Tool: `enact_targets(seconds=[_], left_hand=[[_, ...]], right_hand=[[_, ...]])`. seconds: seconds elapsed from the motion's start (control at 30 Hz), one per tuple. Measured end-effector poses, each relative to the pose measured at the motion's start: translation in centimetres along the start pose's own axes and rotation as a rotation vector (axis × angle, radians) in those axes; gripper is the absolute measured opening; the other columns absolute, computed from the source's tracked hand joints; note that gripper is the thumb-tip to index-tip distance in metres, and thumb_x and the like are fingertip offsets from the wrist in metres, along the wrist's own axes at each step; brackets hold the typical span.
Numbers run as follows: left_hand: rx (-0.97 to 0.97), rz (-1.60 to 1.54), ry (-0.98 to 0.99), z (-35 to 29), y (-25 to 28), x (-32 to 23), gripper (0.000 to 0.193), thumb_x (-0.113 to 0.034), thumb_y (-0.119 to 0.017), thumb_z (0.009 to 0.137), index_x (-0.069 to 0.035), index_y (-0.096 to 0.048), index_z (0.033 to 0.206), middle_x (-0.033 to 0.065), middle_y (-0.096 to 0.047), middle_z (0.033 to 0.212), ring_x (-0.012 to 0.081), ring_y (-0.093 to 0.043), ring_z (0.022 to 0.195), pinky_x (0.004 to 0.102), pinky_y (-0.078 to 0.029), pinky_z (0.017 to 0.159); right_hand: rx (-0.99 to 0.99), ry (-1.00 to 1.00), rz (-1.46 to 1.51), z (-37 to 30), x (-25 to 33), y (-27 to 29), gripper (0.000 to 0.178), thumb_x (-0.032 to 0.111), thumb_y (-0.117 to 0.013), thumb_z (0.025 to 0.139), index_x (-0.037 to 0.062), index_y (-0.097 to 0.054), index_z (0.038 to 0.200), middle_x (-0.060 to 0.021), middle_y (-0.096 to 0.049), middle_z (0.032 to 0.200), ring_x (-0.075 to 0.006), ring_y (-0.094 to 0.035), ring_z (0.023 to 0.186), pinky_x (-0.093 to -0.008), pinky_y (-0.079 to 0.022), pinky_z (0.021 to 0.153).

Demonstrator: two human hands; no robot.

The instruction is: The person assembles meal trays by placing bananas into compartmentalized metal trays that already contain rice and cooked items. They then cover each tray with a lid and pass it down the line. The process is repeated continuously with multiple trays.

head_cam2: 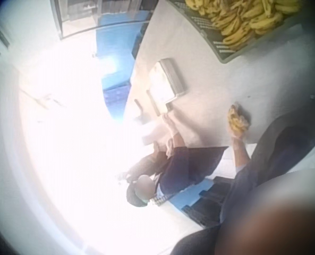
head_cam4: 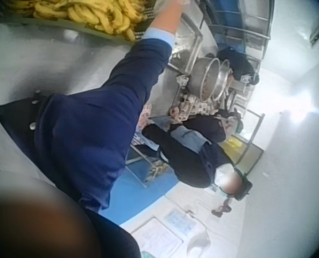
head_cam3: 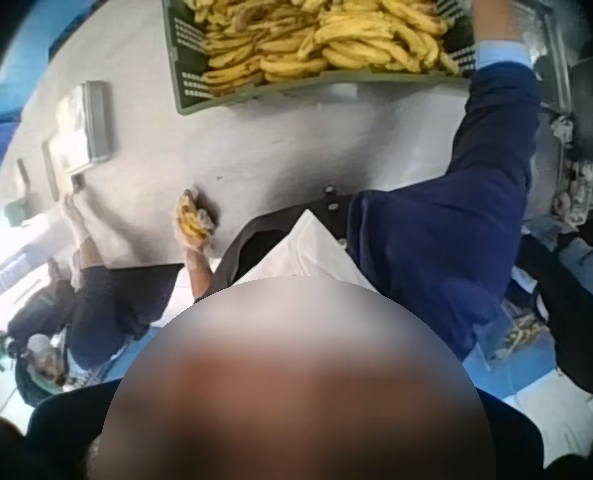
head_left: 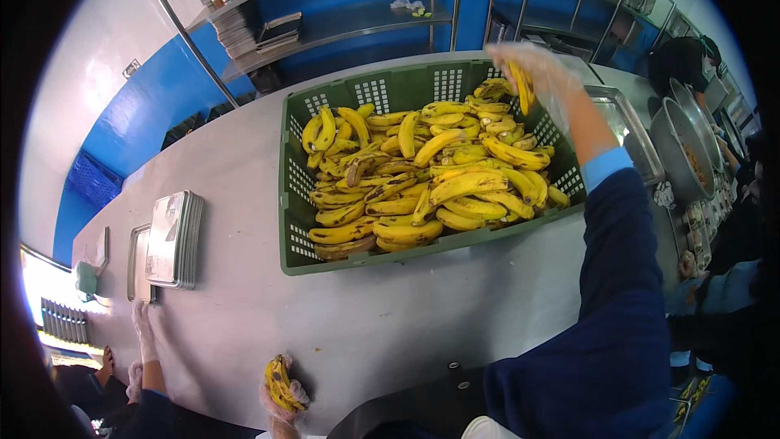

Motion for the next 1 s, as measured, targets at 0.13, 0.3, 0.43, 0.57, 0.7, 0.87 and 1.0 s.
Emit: enact_targets(seconds=[0.13, 0.3, 0.43, 0.57, 0.7, 0.87, 1.0], left_hand=[[-0.133, -0.012, -0.059, 0.1, 0.4, 0.0, 0.078, -0.067, -0.058, 0.095, -0.013, -0.051, 0.151, 0.012, -0.073, 0.099, 0.0216, -0.067, 0.065, 0.0331, -0.057, 0.054], [-0.166, 0.027, -0.072, 0.2, 1.3, -0.3, 0.077, -0.072, -0.053, 0.097, -0.015, -0.054, 0.149, 0.0135, -0.071, 0.084, 0.0226, -0.066, 0.063, 0.0358, -0.056, 0.054], [-0.117, -0.045, 0.003, 0.2, 1.3, -0.1, 0.076, -0.073, -0.047, 0.099, -0.015, -0.055, 0.148, 0.0152, -0.072, 0.088, 0.024, -0.067, 0.061, 0.0358, -0.057, 0.054], [-0.193, -0.054, -0.069, 0.0, 0.9, -0.3, 0.076, -0.073, -0.045, 0.1, -0.015, -0.054, 0.147, 0.0142, -0.071, 0.084, 0.0243, -0.068, 0.063, 0.035, -0.059, 0.056], [-0.192, -0.016, -0.028, -0.2, 0.6, -0.1, 0.072, -0.07, -0.045, 0.102, -0.013, -0.053, 0.146, 0.0114, -0.07, 0.08, 0.0239, -0.07, 0.065, 0.0355, -0.061, 0.055], [0.022, -0.016, 0.047, -0.1, 0.4, 0.1, 0.068, -0.068, -0.045, 0.104, -0.011, -0.053, 0.142, 0.0108, -0.069, 0.077, 0.0241, -0.071, 0.065, 0.0369, -0.06, 0.052], [-0.165, -0.013, -0.046, 0.1, 0.6, -0.4, 0.069, -0.07, -0.044, 0.104, -0.012, -0.053, 0.14, 0.0121, -0.069, 0.077, 0.0254, -0.07, 0.062, 0.0374, -0.057, 0.05]], right_hand=[[-0.042, 0.019, -0.686, 1.5, -11.4, 0.4, 0.049, 0.035, -0.08, 0.08, 0.0039, -0.07, 0.116, -0.0172, -0.072, 0.124, -0.0316, -0.067, 0.108, -0.0404, -0.053, 0.092], [0.022, 0.026, -0.993, 5.2, -14.1, -0.3, 0.079, 0.035, -0.074, 0.079, 0.0045, -0.057, 0.15, -0.0221, -0.061, 0.147, -0.0412, -0.063, 0.125, -0.0414, -0.048, 0.111], [0.098, -0.117, -1.028, 5.6, -11.6, -2.0, 0.078, 0.041, -0.069, 0.084, 0.0141, -0.056, 0.156, -0.0207, -0.059, 0.153, -0.0387, -0.06, 0.134, -0.0433, -0.048, 0.113], [0.205, -0.01, -1.237, 5.8, -10.1, -3.8, 0.06, 0.037, -0.068, 0.09, 0.0148, -0.064, 0.146, -0.0176, -0.065, 0.145, -0.0347, -0.063, 0.13, -0.0429, -0.051, 0.109], [0.393, 0.084, -1.62, 6.5, -10.9, -4.5, 0.037, 0.024, -0.062, 0.1, 0.0159, -0.07, 0.135, -0.0121, -0.069, 0.136, -0.0301, -0.065, 0.127, -0.041, -0.055, 0.1], [0.474, 0.346, -1.609, 6.7, -10.7, -5.4, 0.04, 0.031, -0.065, 0.099, 0.0193, -0.071, 0.136, -0.0083, -0.067, 0.142, -0.0294, -0.062, 0.132, -0.0435, -0.054, 0.105], [0.371, -0.156, -1.433, 8.0, -10.7, -5.8, 0.051, 0.049, -0.071, 0.093, 0.0202, -0.073, 0.135, -0.006, -0.068, 0.142, -0.0286, -0.062, 0.131, -0.0456, -0.052, 0.107]])
Point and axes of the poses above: each hand's wrist, its own z-axis towards the middle knuckle, its own y-axis out of the back of the hand, x = y × z, the point moved 3 cm from there along z, towards the middle knuckle
